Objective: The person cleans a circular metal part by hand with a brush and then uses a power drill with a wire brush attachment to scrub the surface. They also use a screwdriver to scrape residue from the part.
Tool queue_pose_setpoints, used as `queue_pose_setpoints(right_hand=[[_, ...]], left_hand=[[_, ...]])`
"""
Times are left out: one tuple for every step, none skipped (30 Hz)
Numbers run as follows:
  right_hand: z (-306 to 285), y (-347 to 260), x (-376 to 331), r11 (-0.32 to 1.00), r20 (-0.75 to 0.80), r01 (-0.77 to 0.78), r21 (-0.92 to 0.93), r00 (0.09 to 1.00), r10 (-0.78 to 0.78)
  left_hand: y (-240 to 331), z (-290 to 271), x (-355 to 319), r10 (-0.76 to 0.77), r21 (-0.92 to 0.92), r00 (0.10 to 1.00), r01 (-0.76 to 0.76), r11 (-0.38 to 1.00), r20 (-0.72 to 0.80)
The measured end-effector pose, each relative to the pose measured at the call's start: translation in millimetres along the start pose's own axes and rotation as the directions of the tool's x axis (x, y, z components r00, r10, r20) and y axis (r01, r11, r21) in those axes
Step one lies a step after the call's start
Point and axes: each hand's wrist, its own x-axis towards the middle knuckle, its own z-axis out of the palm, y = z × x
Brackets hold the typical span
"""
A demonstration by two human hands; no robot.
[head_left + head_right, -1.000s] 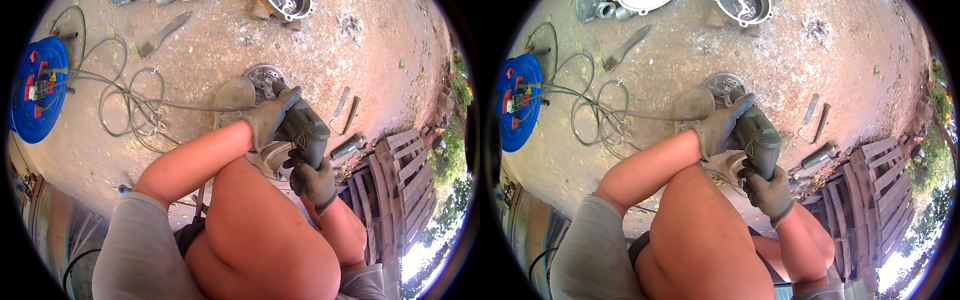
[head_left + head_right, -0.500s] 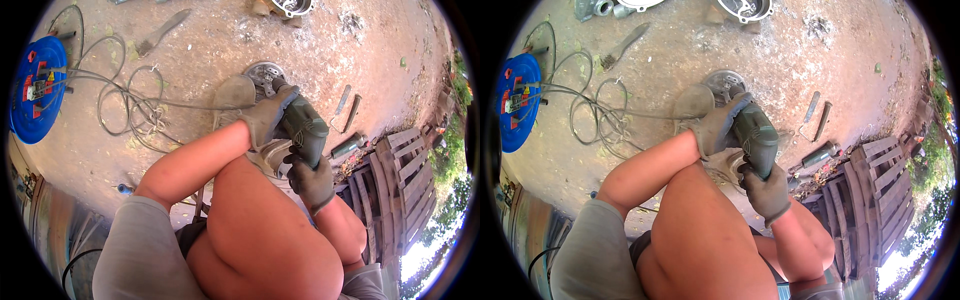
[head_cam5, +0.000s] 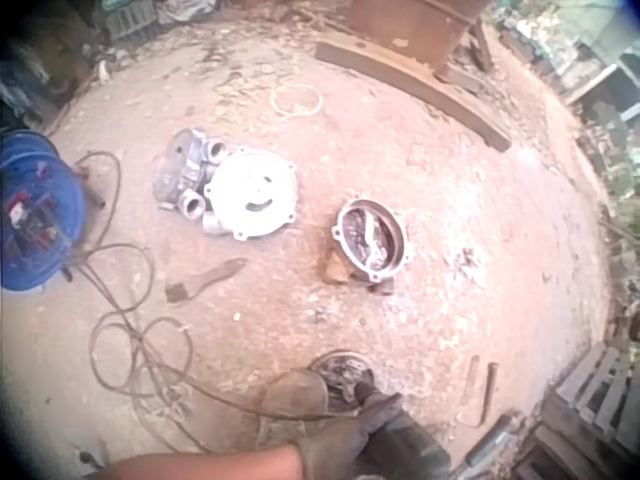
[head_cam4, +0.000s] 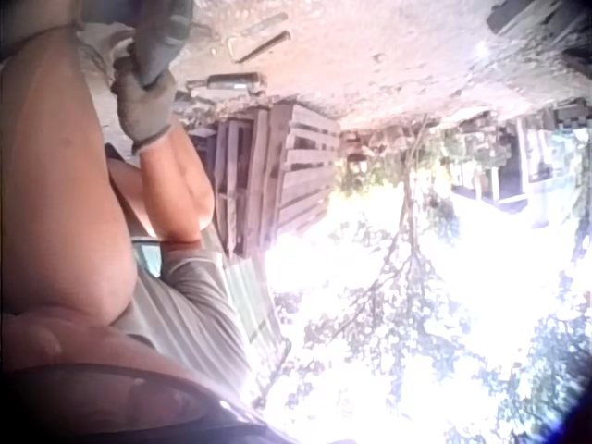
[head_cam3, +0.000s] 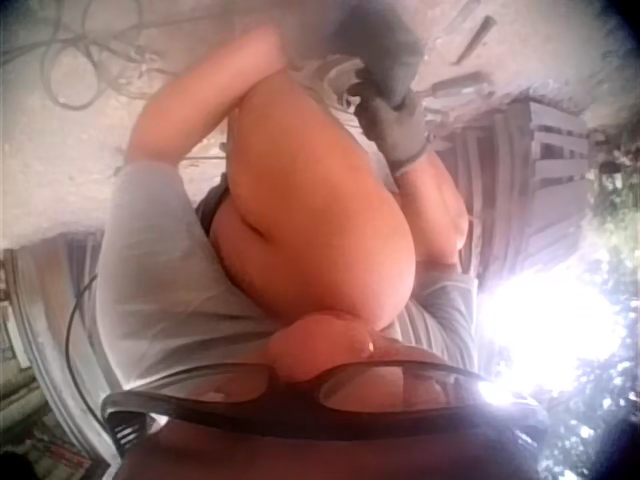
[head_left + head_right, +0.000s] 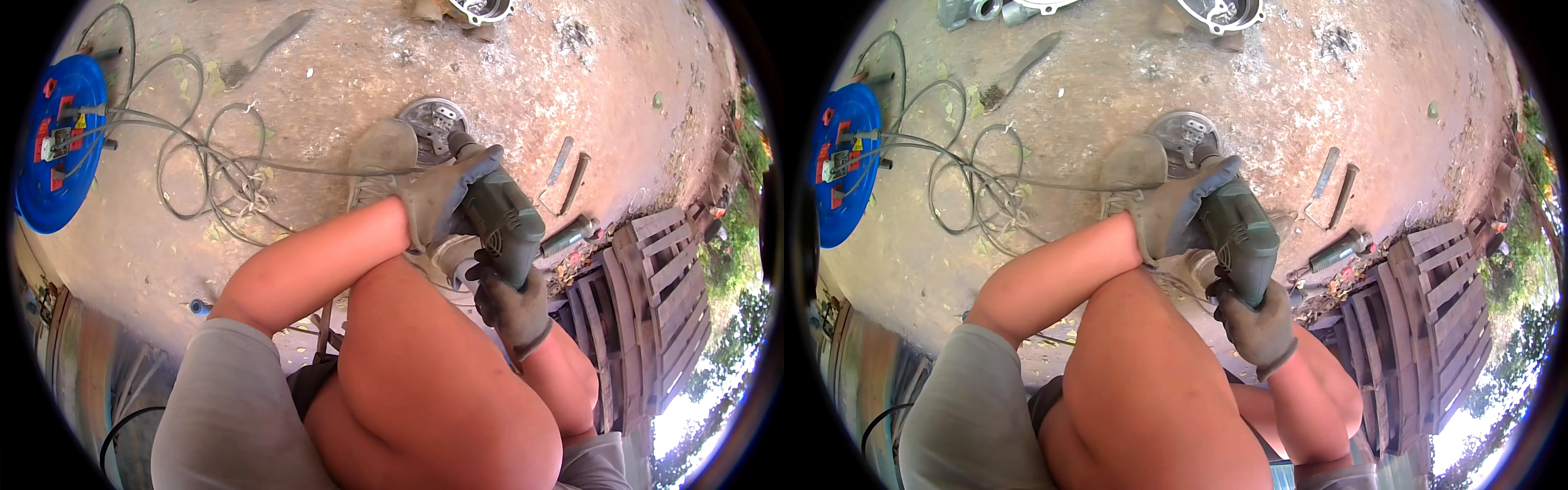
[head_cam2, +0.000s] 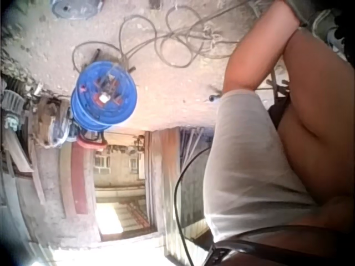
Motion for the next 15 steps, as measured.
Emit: queue_pose_setpoints(right_hand=[[-1,2,0,1.0,0.004,0.022,-0.022,1.0,-0.022],[-2,2,0,0.999,0.01,0.007,-0.033,1.0,-0.007],[-3,0,0,0.999,0.016,-0.007,-0.044,1.0,0.008],[-4,-1,0,0.998,0.023,-0.022,-0.056,0.999,0.023],[-2,1,0,1.0,0.011,0.011,-0.027,1.0,-0.01],[0,4,1,0.999,-0.002,0.043,0.0,0.999,-0.043],[1,5,1,0.997,-0.015,0.077,0.028,0.997,-0.076],[1,4,2,0.998,-0.007,0.054,0.029,0.999,-0.054],[1,2,2,0.999,0.0,0.031,0.03,1.0,-0.031],[0,-1,3,0.999,0.008,0.008,0.032,1.0,-0.008],[0,-5,4,0.998,0.013,-0.015,0.057,1.0,0.014],[-1,-9,4,0.996,0.018,-0.038,0.081,0.999,0.036],[-2,-12,4,0.992,0.024,-0.061,0.106,0.998,0.059],[-4,-12,5,0.991,0.029,-0.054,0.119,0.998,0.051],[-6,-11,5,0.99,0.034,-0.047,0.132,0.998,0.043]], left_hand=[[-3,-3,3,0.015,-0.017,1.0,-0.015,1.0,0.001],[-2,-1,2,0.01,-0.003,1.0,-0.01,1.0,-0.015],[-1,0,0,0.006,0.012,0.999,-0.005,1.0,-0.031],[0,2,-2,0.002,0.026,0.999,-0.001,1.0,-0.048],[0,3,-4,0.008,0.029,0.999,-0.006,1.0,-0.05],[0,4,-5,0.013,0.032,0.999,-0.011,0.999,-0.053],[0,4,-6,0.019,0.035,0.998,-0.017,0.999,-0.056],[0,3,-5,0.021,0.051,0.998,-0.018,0.999,-0.059],[0,1,-3,0.022,0.067,0.998,-0.018,0.998,-0.062],[0,-1,-1,0.023,0.084,0.998,-0.018,0.996,-0.066],[0,-2,1,0.021,0.073,0.998,-0.017,0.997,-0.058],[0,-2,3,0.019,0.063,0.999,-0.016,0.998,-0.051],[-1,-2,5,0.016,0.053,0.999,-0.014,0.998,-0.043],[-1,2,5,0.025,0.066,0.998,-0.021,0.998,-0.063],[0,6,4,0.034,0.079,0.996,-0.028,0.997,-0.083]])
